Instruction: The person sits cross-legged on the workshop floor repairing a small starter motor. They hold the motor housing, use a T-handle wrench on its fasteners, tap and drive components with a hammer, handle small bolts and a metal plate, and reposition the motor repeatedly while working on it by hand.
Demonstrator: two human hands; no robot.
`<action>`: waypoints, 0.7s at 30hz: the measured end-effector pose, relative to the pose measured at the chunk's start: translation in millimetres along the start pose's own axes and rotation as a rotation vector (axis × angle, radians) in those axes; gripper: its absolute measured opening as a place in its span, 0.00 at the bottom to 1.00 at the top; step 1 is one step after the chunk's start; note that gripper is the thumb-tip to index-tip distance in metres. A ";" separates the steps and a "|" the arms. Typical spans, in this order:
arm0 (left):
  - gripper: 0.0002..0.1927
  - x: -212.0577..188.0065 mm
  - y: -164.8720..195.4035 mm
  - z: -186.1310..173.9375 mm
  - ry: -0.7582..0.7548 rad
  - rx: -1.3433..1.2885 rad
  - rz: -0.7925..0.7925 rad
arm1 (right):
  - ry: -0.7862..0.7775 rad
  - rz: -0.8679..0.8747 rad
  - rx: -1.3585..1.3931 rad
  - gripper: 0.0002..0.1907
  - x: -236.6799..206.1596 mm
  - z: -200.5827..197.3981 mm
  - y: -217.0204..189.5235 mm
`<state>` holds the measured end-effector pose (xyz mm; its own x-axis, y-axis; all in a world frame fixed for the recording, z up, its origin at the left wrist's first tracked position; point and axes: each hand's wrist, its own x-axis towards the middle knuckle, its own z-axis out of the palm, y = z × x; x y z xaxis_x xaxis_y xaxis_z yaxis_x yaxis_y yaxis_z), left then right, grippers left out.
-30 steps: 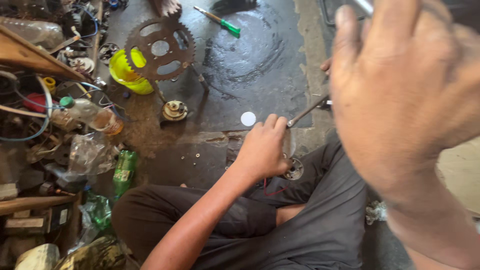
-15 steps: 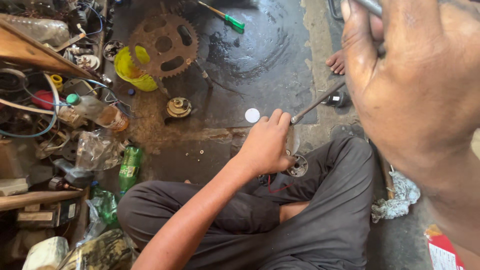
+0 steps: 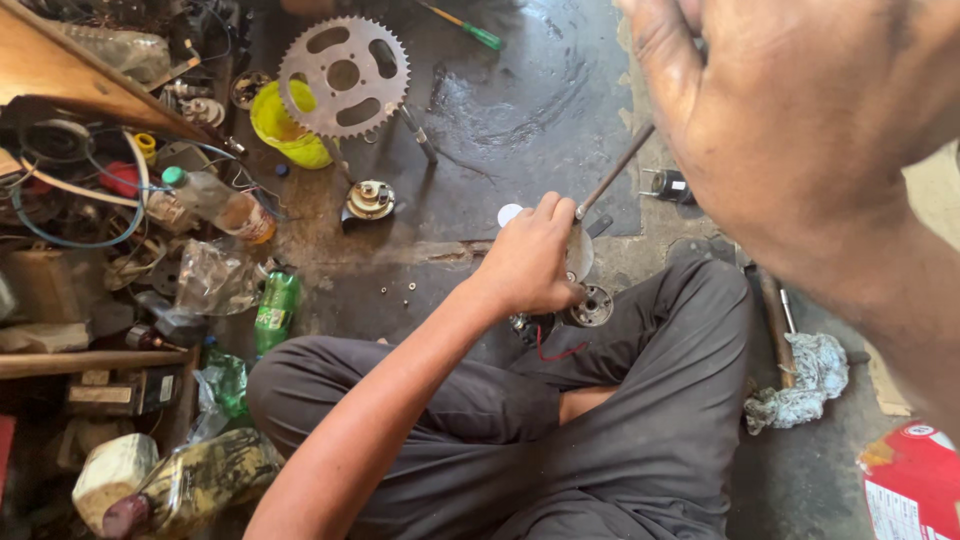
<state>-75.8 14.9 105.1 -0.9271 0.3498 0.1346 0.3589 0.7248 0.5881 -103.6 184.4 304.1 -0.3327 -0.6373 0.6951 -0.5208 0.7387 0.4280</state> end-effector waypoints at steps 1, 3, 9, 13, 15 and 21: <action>0.39 0.2 -0.3 0.4 0.006 0.004 0.006 | 0.011 -0.013 0.012 0.08 -0.1 0.3 1.1; 0.39 -1.0 -1.0 1.8 0.009 0.013 0.017 | 0.024 -0.038 0.062 0.09 -0.5 1.9 4.0; 0.40 -1.3 -1.5 2.8 0.012 0.044 0.031 | 0.006 -0.080 0.223 0.13 -2.2 8.7 19.9; 0.41 -0.7 7.9 -3.8 0.005 0.076 0.004 | -0.002 -0.024 0.331 0.15 -1.4 6.5 18.5; 0.41 -3.4 17.3 -5.0 0.002 0.087 -0.063 | 0.012 0.058 0.401 0.17 -3.3 1.7 9.3; 0.48 -5.1 29.0 -1.1 0.082 0.078 -0.172 | 0.174 0.428 0.408 0.21 -11.5 11.6 -31.3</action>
<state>-60.8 33.5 122.3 -0.9799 0.1698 0.1043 0.1992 0.8147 0.5447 -92.6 166.1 276.0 -0.4630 -0.2325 0.8553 -0.6400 0.7553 -0.1411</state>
